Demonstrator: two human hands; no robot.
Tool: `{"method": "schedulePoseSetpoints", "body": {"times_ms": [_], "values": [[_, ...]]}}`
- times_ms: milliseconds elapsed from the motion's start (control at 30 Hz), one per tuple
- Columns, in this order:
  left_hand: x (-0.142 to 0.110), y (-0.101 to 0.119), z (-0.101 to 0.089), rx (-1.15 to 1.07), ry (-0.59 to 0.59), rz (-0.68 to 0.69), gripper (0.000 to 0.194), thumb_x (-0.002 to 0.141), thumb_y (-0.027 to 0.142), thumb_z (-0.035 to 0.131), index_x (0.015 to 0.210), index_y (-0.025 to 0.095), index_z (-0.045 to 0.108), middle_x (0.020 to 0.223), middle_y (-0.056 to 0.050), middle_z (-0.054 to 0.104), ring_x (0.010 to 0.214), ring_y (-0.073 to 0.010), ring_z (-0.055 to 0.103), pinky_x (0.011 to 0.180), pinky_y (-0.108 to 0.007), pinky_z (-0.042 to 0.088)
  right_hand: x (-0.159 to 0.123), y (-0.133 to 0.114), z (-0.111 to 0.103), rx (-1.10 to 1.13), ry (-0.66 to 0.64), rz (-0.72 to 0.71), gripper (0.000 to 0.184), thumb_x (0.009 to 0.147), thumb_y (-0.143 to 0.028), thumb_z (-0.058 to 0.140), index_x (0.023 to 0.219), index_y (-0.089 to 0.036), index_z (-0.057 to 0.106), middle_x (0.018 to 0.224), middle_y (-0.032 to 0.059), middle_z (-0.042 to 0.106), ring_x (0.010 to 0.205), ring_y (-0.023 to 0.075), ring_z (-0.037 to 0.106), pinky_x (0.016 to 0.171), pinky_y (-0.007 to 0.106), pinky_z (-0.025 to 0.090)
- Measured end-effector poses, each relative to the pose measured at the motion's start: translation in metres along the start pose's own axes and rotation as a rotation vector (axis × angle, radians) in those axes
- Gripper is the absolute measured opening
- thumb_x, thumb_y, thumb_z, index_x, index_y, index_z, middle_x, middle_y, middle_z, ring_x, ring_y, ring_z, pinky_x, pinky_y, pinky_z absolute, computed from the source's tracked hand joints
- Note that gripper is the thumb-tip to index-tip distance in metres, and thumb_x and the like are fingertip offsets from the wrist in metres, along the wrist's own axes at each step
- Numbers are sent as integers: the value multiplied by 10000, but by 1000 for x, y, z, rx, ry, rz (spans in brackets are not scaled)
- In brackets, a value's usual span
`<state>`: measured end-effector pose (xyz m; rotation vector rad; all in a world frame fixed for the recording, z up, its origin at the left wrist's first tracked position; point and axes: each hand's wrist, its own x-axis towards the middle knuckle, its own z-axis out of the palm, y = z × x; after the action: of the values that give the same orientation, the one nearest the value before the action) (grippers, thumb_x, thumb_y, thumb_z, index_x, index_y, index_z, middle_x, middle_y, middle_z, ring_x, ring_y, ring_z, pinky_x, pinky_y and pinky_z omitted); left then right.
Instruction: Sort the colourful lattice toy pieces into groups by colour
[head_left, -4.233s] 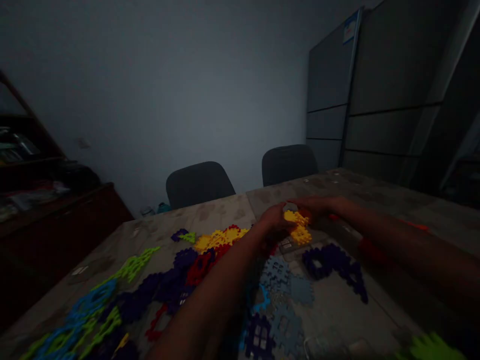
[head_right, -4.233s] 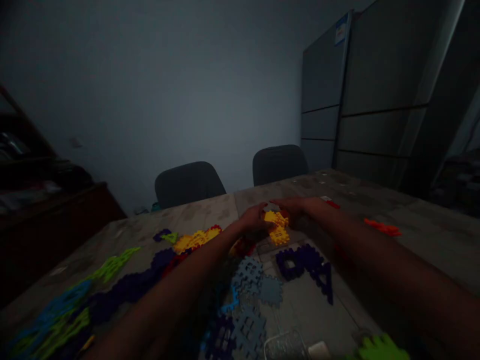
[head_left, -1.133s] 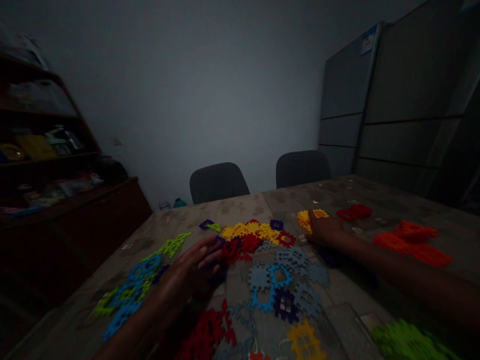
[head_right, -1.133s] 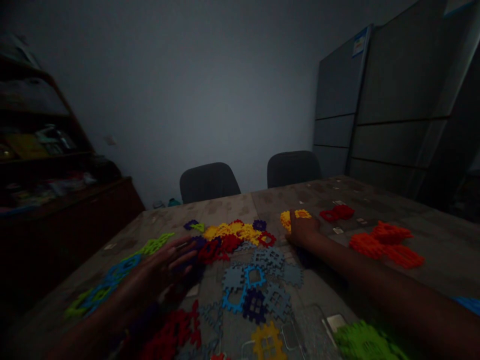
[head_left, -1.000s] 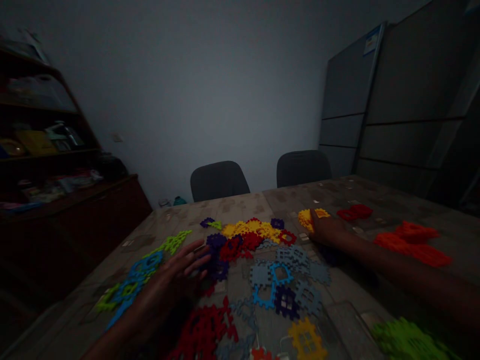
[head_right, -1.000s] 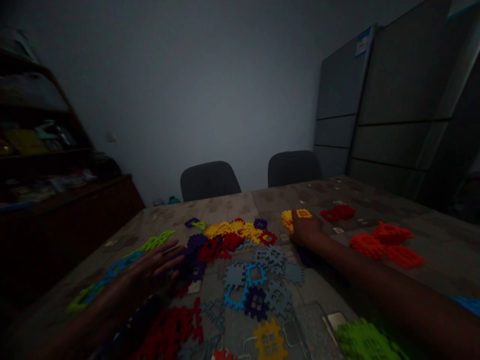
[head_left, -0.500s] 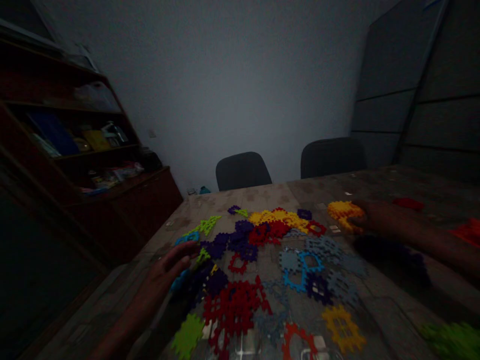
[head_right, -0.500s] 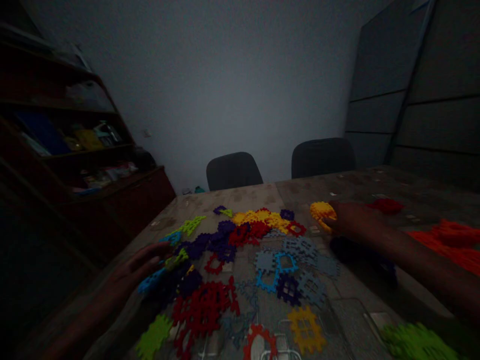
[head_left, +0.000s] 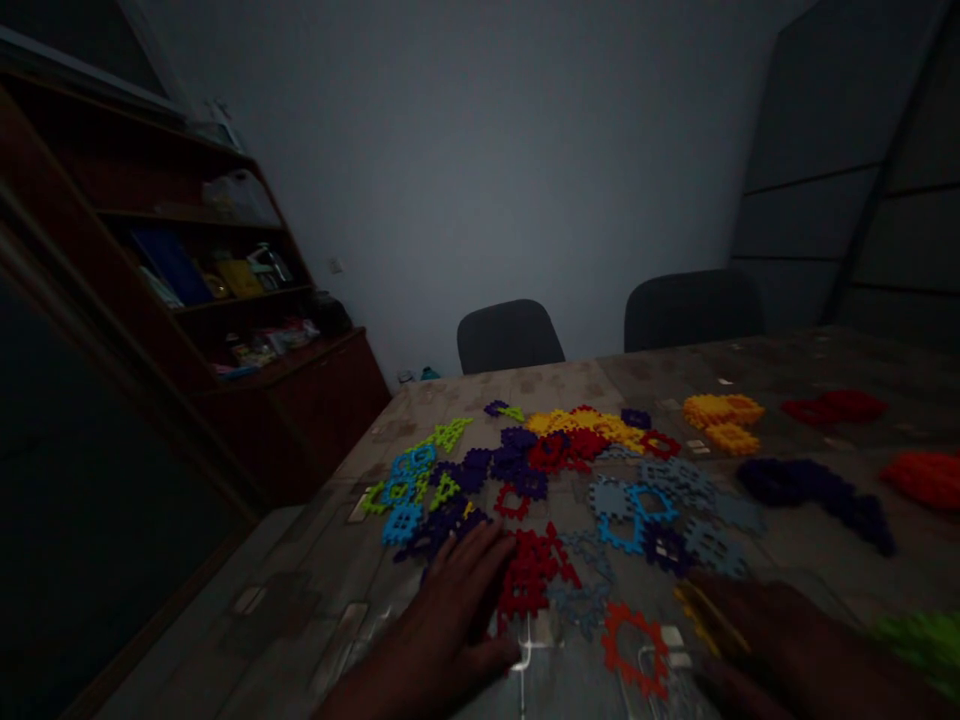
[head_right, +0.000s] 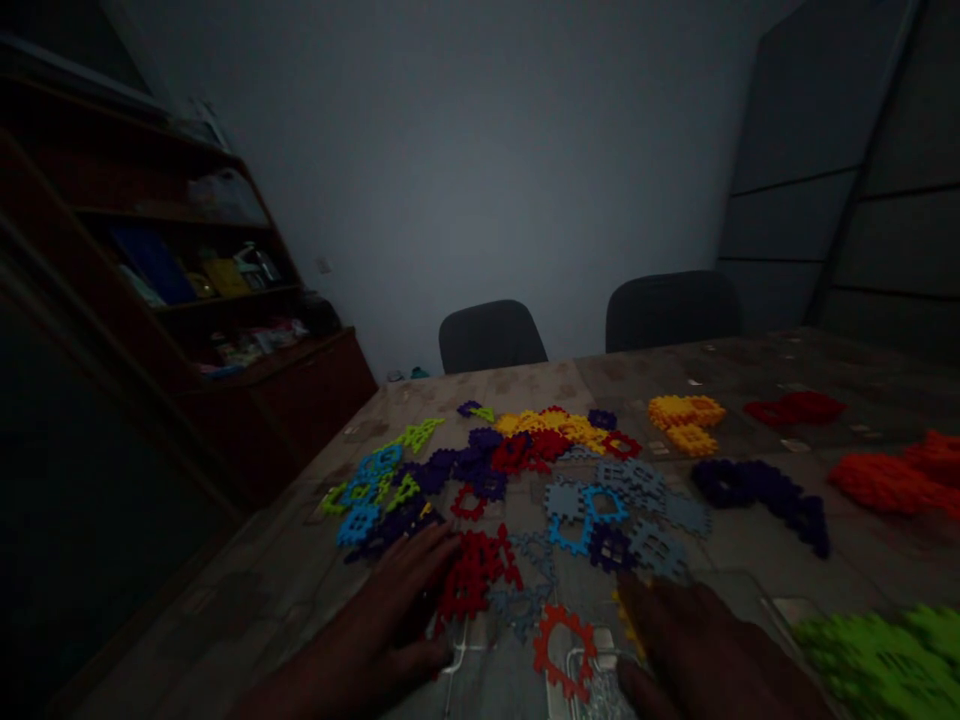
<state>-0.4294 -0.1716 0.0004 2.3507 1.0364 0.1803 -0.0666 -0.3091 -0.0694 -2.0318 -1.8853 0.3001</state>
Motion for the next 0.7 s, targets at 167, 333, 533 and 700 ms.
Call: {"method": "schedulePoseSetpoints", "body": {"times_ms": [167,333,533,700], "values": [[-3,-3,10,65,-5,0,814,925,433,676,1594,410,214,1686,-6,112,1546,-374,69,1216,-649,96,27,-21,-12,-210,-50,84,635,816,-529,478,1437,-419,555,1480,54,533,1328,381,517,1095,633,408],[1,-5,24,71,-26,102,861,934,424,674,1601,426,129,1684,-11,102,1536,-394,105,1199,-683,65,30,-10,5,-300,0,59,630,846,-455,449,1454,-331,562,1510,96,492,1370,360,476,1119,584,397],[2,-10,37,108,29,268,803,980,403,610,1607,440,109,1687,-2,145,1531,-334,203,1213,-604,225,24,-16,13,-141,212,-226,547,932,-236,380,1442,-276,572,1466,102,554,1282,299,581,993,482,548],[9,-40,17,186,323,144,530,1040,413,464,1556,373,349,1646,-27,317,1490,-297,338,1199,-524,328,34,-5,-2,-118,448,-238,476,949,-194,360,1329,-148,643,1315,145,668,1167,252,663,979,391,559]]}}
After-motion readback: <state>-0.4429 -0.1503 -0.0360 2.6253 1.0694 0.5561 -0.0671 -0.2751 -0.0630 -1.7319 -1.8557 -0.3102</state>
